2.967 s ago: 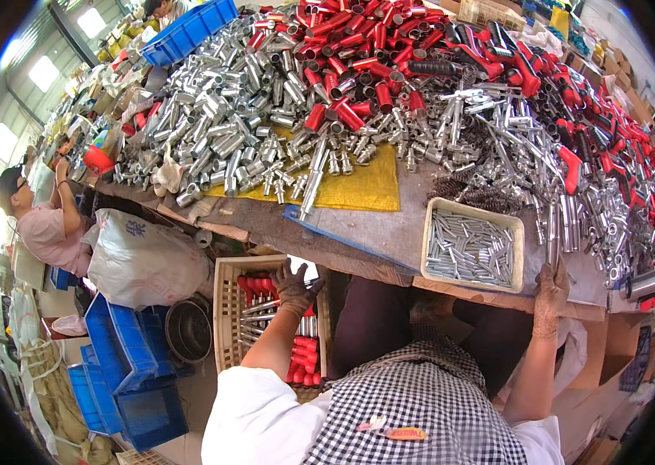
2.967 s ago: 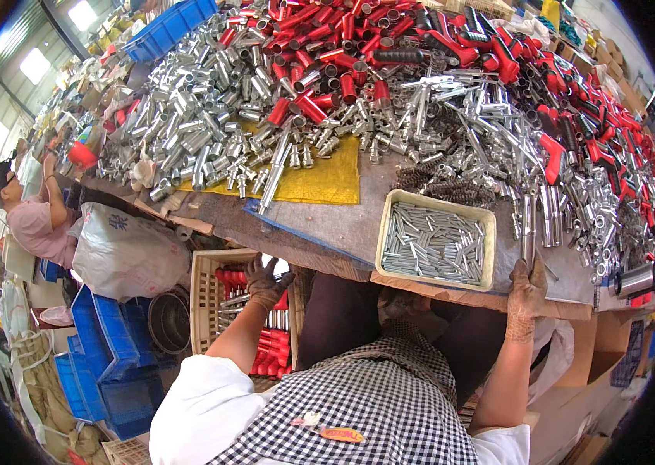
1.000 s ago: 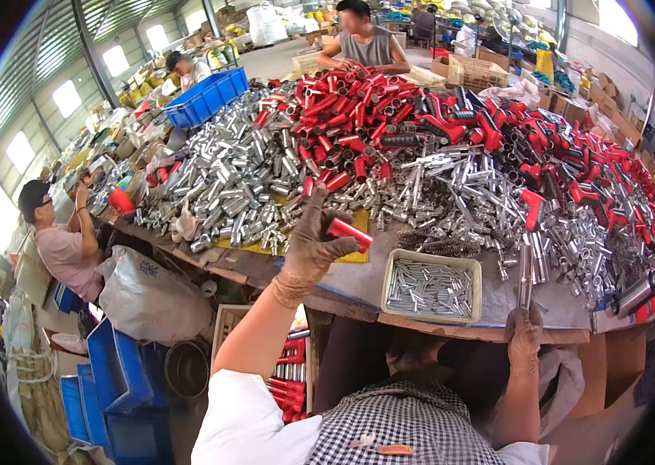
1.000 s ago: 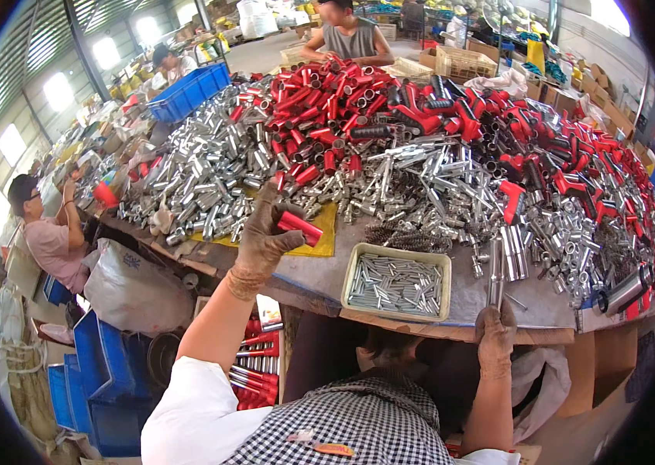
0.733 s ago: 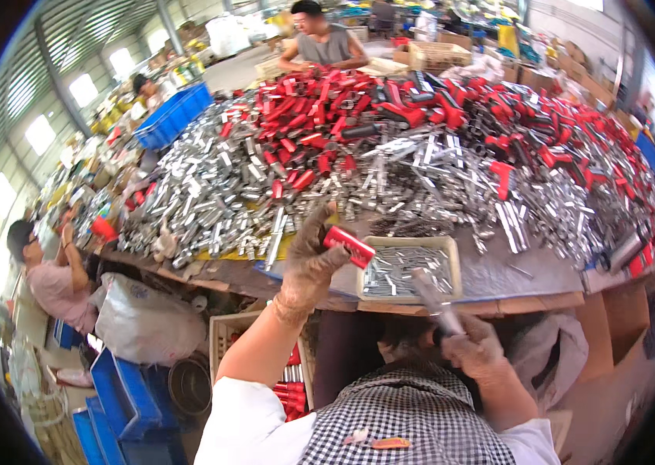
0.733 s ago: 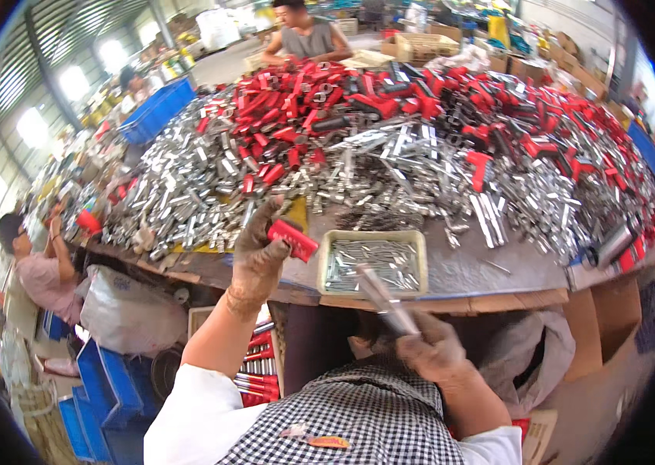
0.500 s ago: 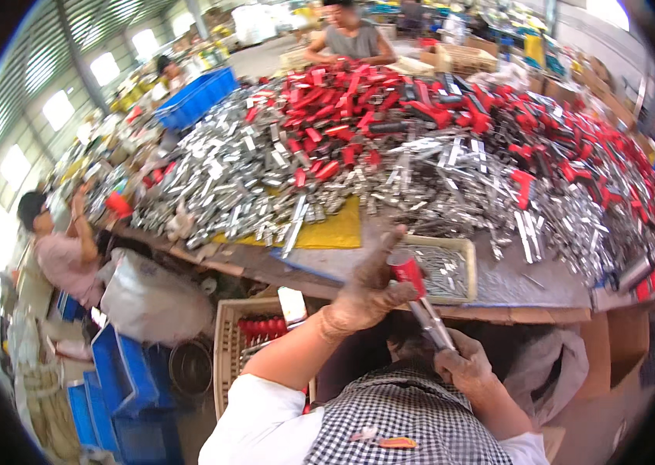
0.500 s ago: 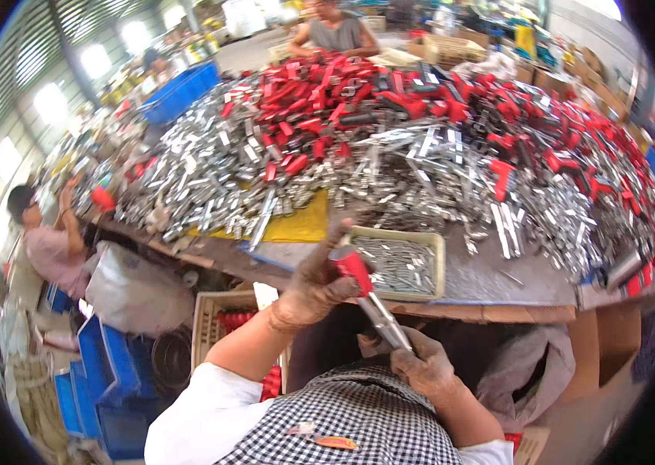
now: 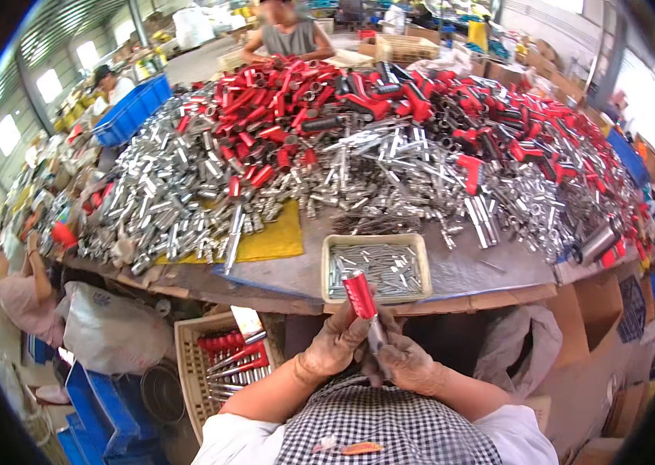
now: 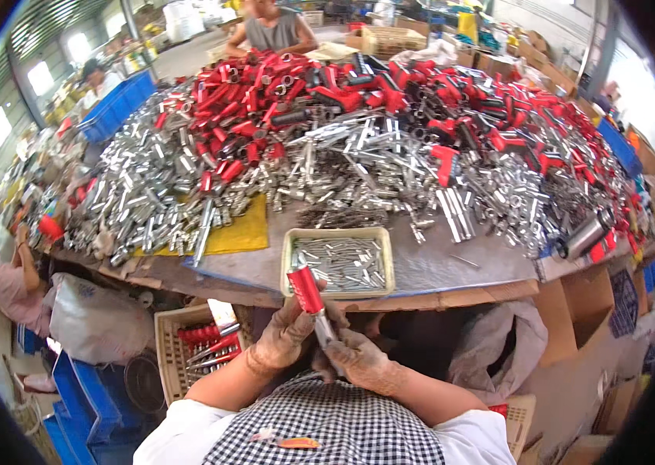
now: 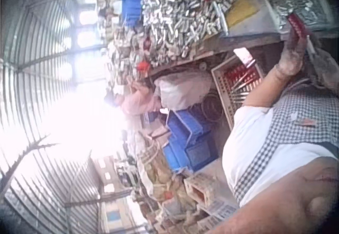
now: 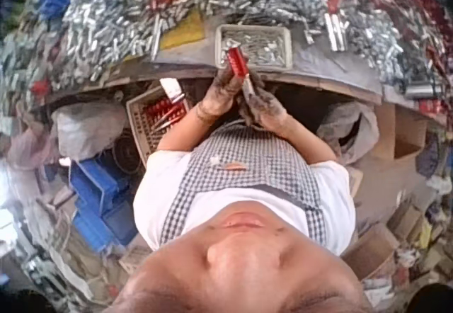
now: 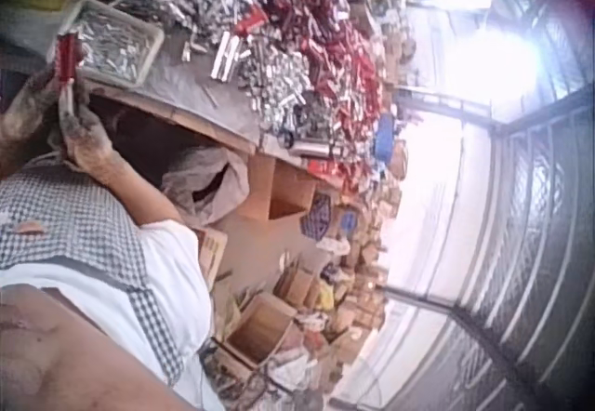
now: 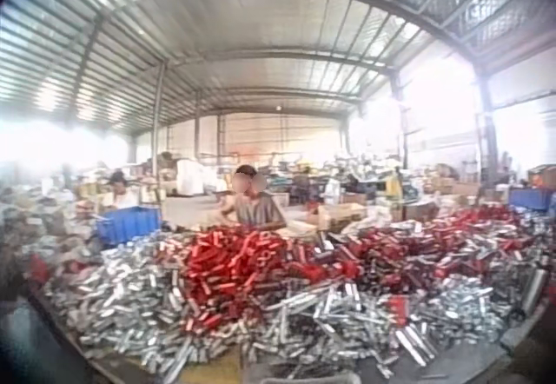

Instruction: Assembling metal and plastic components to form hand tools at a factory workbench.

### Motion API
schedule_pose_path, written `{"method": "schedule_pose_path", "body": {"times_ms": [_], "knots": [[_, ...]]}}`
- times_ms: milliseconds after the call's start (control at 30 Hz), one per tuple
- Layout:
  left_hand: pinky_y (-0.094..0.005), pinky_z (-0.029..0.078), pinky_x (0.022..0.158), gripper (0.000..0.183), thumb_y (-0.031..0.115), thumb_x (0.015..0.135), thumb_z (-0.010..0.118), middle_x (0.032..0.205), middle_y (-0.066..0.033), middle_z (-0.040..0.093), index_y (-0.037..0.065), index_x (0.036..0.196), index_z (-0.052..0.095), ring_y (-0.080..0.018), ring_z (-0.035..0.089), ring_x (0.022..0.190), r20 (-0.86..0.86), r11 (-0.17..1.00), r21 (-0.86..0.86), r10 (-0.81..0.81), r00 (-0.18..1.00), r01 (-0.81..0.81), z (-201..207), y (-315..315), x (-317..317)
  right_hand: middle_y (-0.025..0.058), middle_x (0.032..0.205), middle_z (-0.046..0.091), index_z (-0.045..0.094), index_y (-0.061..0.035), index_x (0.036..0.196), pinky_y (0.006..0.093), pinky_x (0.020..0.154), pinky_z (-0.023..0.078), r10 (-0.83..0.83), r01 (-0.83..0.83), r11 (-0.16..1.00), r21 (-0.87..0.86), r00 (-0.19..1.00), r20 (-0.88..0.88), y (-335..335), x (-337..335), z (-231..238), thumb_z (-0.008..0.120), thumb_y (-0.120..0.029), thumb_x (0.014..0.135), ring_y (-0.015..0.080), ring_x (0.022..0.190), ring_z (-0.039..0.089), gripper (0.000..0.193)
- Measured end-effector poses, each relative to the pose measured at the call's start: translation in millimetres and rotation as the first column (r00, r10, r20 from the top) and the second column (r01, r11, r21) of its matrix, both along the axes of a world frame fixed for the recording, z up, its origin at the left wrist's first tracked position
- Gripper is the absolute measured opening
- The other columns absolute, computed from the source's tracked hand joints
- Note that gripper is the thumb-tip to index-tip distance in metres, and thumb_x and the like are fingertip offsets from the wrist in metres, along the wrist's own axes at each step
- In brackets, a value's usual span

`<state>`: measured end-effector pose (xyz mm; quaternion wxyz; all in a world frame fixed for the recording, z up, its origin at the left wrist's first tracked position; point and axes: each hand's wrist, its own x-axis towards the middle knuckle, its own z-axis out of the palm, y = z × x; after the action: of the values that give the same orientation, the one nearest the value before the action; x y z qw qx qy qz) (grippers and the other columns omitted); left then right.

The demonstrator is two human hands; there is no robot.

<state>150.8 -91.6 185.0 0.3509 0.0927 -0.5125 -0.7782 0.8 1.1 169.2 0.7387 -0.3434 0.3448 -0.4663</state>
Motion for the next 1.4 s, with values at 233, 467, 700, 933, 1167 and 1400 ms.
{"method": "schedule_pose_path", "body": {"times_ms": [233, 467, 700, 933, 1167, 1400], "knots": [[-0.0371, 0.046, 0.087, 0.046, 0.027, 0.097, 0.050, 0.103, -0.0107, 0.059, 0.004, 0.135, 0.040, -0.0225, 0.058, 0.096, -0.072, 0.902, 0.426, -0.048, 0.996, 0.074, -24, 0, 15, 0.0195, 0.100, 0.065, 0.048, -0.0013, 0.127, 0.0351, 0.081, 0.050, 0.194, -0.526, 0.849, -0.045, 0.390, -0.900, -43, -36, 51, 0.051, -0.045, 0.093, 0.0316, 0.094, 0.063, 0.056], [-0.0356, 0.049, 0.071, 0.045, 0.028, 0.092, 0.059, 0.093, -0.0101, 0.059, 0.003, 0.128, 0.045, -0.0224, 0.059, 0.077, -0.092, 0.697, 0.696, -0.152, 0.984, 0.173, -31, 5, 29, 0.0167, 0.097, 0.067, 0.061, -0.0064, 0.116, 0.0387, 0.081, 0.051, -0.490, 0.076, 0.865, -0.496, -0.082, -0.868, -128, -130, 82, 0.065, -0.029, 0.083, 0.0334, 0.090, 0.064, 0.041], [-0.0313, 0.050, 0.057, 0.032, 0.011, 0.083, 0.069, 0.072, -0.0074, 0.061, 0.002, 0.110, 0.055, -0.0187, 0.059, 0.058, 0.191, 0.805, 0.593, -0.154, 0.969, 0.011, -29, -16, 24, 0.0190, 0.089, 0.067, 0.066, -0.0047, 0.092, 0.0426, 0.077, 0.051, -0.077, 0.022, 0.991, -0.129, -0.701, -0.709, -197, -185, 44, 0.066, -0.019, 0.073, 0.0316, 0.088, 0.066, 0.023], [-0.0290, 0.050, 0.054, 0.028, 0.006, 0.080, 0.071, 0.072, -0.0069, 0.063, 0.001, 0.104, 0.057, -0.0167, 0.060, 0.057, 0.342, 0.852, 0.517, -0.118, 0.932, -0.082, -19, -15, 21, 0.0178, 0.086, 0.066, 0.063, -0.0038, 0.088, 0.0458, 0.074, 0.050, -0.474, -0.017, 0.858, -0.514, -0.415, -0.777, -167, -202, 37, 0.058, -0.024, 0.085, 0.0365, 0.085, 0.064, 0.021], [-0.0226, 0.047, 0.064, 0.030, 0.013, 0.081, 0.075, 0.083, 0.0035, 0.058, 0.002, 0.105, 0.061, -0.0063, 0.054, 0.072, 0.498, 0.998, 0.042, 0.028, 0.867, -0.056, 16, -12, 10, 0.0149, 0.092, 0.067, 0.067, -0.0075, 0.108, 0.0358, 0.076, 0.052, -0.640, -0.182, 0.711, -0.679, 0.234, -0.732, -100, -142, 80, 0.061, -0.016, 0.086, 0.0304, 0.084, 0.065, 0.024], [-0.0339, 0.050, 0.079, 0.033, 0.021, 0.083, 0.071, 0.100, -0.0126, 0.068, 0.007, 0.112, 0.062, -0.0276, 0.066, 0.091, 0.648, 0.699, -0.659, 0.342, 0.681, 0.276, 35, -13, -7, 0.0112, 0.079, 0.062, 0.062, -0.0104, 0.106, 0.0419, 0.065, 0.051, -0.475, -0.617, 0.672, -0.410, 0.066, -0.877, -35, -69, 83, 0.056, -0.020, 0.086, 0.0316, 0.076, 0.062, 0.023]]}}
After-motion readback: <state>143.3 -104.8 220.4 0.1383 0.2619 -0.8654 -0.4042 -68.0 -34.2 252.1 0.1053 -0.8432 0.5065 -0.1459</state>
